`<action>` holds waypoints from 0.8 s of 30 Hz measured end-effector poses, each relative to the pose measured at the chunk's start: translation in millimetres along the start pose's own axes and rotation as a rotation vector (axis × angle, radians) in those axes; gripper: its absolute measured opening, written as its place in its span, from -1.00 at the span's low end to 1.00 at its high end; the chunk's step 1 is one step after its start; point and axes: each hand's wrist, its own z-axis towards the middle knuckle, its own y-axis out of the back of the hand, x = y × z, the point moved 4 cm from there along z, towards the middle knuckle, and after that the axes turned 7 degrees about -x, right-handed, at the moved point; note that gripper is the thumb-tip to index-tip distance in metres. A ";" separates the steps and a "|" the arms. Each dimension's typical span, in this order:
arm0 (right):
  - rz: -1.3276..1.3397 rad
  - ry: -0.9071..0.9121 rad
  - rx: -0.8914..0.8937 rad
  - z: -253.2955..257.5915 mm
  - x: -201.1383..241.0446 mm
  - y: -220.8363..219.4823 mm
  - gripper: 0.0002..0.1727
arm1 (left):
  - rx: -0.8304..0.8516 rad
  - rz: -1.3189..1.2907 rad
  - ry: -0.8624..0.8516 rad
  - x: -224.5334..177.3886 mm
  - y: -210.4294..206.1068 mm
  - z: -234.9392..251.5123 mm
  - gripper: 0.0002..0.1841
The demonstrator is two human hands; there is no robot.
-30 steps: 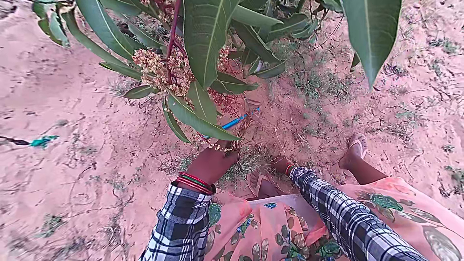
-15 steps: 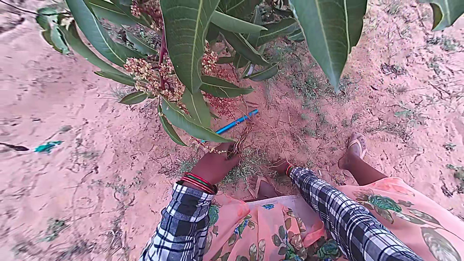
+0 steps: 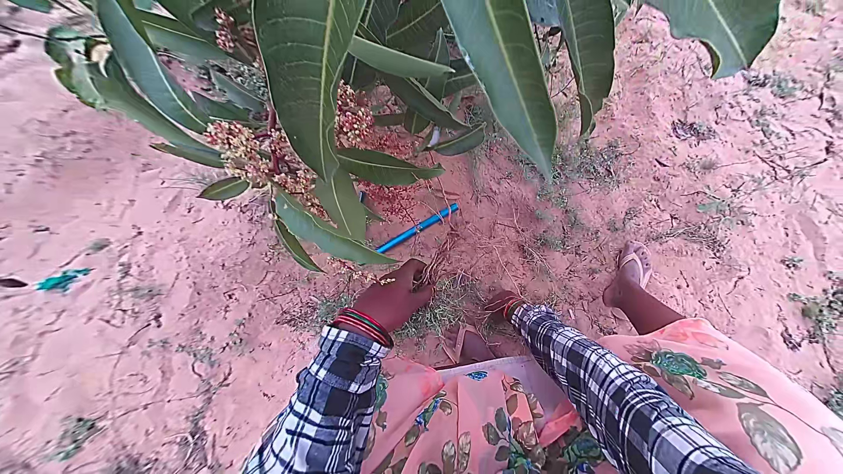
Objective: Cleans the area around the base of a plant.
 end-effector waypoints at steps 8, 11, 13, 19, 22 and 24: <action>0.244 -0.298 0.320 27.3 -55.5 -140.8 -0.41 | -0.056 0.019 -0.049 -5.2 7.0 -10.3 -0.53; 0.329 -0.427 0.326 -9.0 -85.8 -158.5 -0.49 | -0.064 0.053 -0.083 -11.3 5.9 -15.8 -0.53; 0.400 -0.589 0.202 -19.3 -111.4 -151.3 -0.45 | -0.083 0.034 -0.128 -18.3 3.9 -25.5 -0.54; 0.665 -1.142 -0.377 -63.1 -192.8 -115.9 -0.41 | -0.116 -0.061 -0.207 -25.5 8.4 -43.4 -0.56; 0.547 -1.189 -0.377 -58.5 -200.3 -115.6 -0.39 | -0.145 -0.014 -0.196 -26.8 10.6 -41.3 -0.55; 0.439 -1.118 -0.365 -40.0 -182.3 -108.7 -0.32 | -0.147 -0.006 -0.187 -26.9 11.0 -40.4 -0.54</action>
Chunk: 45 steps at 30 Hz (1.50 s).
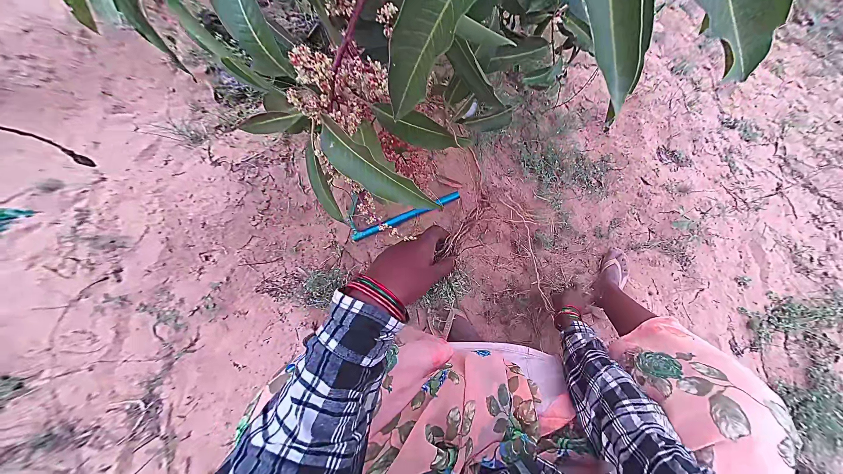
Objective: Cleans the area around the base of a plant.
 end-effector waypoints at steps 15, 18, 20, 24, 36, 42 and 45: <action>-0.230 0.548 0.191 -60.1 141.1 -96.1 -0.44 | -0.054 -0.083 0.051 17.7 -7.4 11.4 -0.53; -0.204 0.623 0.190 -56.0 131.0 -95.6 -0.26 | -0.069 -0.097 0.042 15.6 -5.2 10.3 -0.53; -0.194 0.667 0.199 -50.5 133.0 -96.7 -0.36 | -0.072 -0.108 0.033 16.7 -6.4 9.0 -0.54; -0.269 0.575 0.350 -39.6 155.0 -81.1 -0.52 | -0.072 -0.126 0.036 13.8 -7.1 8.4 -0.55; -0.124 0.499 0.353 -30.5 126.9 -89.8 -0.38 | -0.122 -0.189 0.054 11.9 -10.8 15.2 -0.53; -0.197 0.601 0.397 -36.8 131.4 -87.3 -0.40 | -0.166 -0.222 0.080 15.0 -6.5 12.7 -0.51; -0.257 0.771 0.492 -57.0 118.6 -88.0 -0.38 | -0.190 -0.283 0.029 21.0 -7.8 16.4 -0.55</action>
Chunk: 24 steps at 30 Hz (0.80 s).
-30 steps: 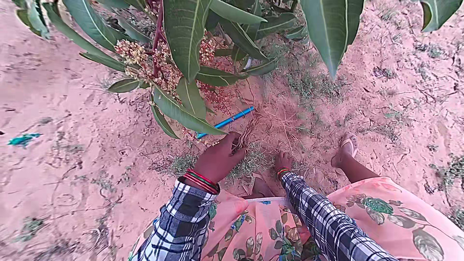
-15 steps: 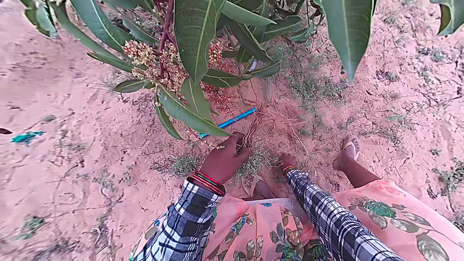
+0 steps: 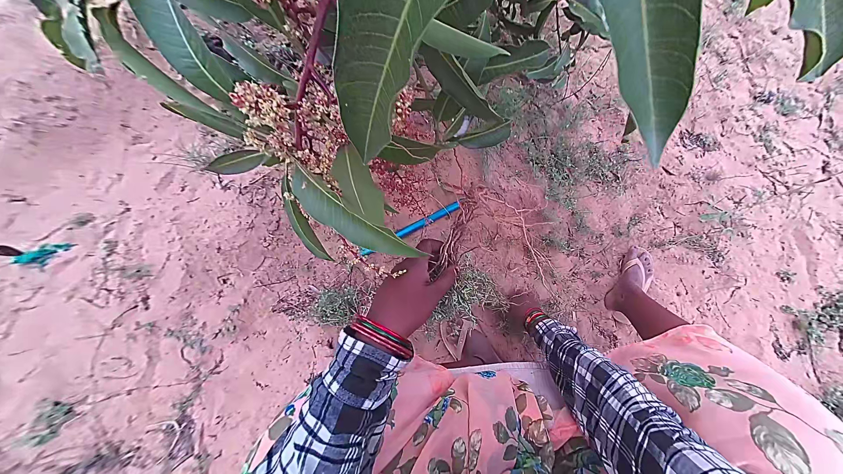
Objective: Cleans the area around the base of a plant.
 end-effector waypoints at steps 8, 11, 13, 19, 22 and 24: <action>-0.051 -0.013 0.025 -31.3 -25.1 -29.2 -0.57 | 0.027 0.012 0.008 -2.2 0.5 -6.4 -0.53; -0.046 0.004 -0.123 -20.4 -19.0 0.6 -0.54 | -0.006 -0.018 -0.019 0.1 4.9 -16.2 -0.52; -0.058 -0.024 -0.178 -9.6 -14.3 5.3 -0.52 | -0.032 -0.034 -0.049 -3.8 7.7 -16.6 -0.50; -0.007 -0.338 -0.122 8.3 -8.0 -3.0 -0.41 | -0.027 -0.012 -0.039 -10.4 -0.3 -17.6 -0.50; 0.057 -0.349 -0.199 29.7 -22.3 -1.6 -0.47 | -0.024 0.019 -0.031 -5.5 -5.1 -14.0 -0.51; 0.249 -0.392 -0.398 62.8 -47.3 -18.4 -0.51 | -0.024 0.044 -0.021 -3.2 -6.4 -7.9 -0.53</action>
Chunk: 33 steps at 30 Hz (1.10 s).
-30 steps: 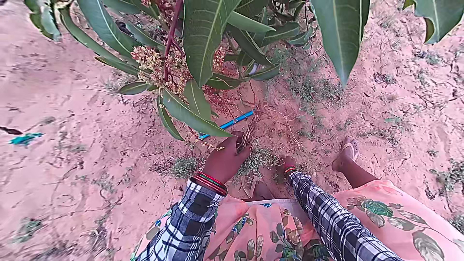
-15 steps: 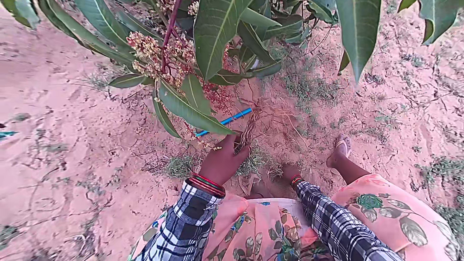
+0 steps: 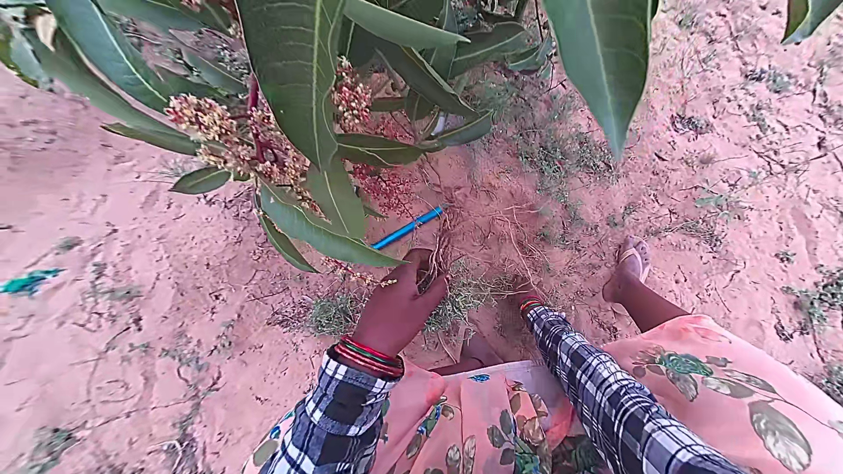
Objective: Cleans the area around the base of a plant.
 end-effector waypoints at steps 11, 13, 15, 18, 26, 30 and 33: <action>-0.122 -0.024 0.367 -22.0 11.8 72.8 -0.45 | 0.056 0.015 0.045 6.9 -13.7 12.0 -0.56; -0.077 0.029 0.257 -16.0 -1.6 50.1 -0.43 | 0.069 0.020 0.046 5.8 -14.2 13.1 -0.58; -0.158 0.004 0.427 -25.1 4.2 57.6 -0.41 | 0.081 0.016 0.052 3.3 -12.9 13.1 -0.60; -0.204 0.017 0.384 -35.3 5.9 44.2 -0.50 | 0.094 0.019 0.059 0.4 -11.9 12.1 -0.59; -0.330 0.233 0.549 -97.6 -6.6 52.4 -0.51 | 0.076 0.067 0.066 1.9 -1.4 11.1 -0.52; -0.135 -0.094 0.277 -85.4 -62.8 81.3 -0.46 | 0.057 0.058 0.017 -7.8 3.5 2.3 -0.54; 0.092 -0.330 0.012 -61.9 -86.0 120.1 -0.43 | 0.045 0.025 -0.013 -10.6 9.1 -9.1 -0.55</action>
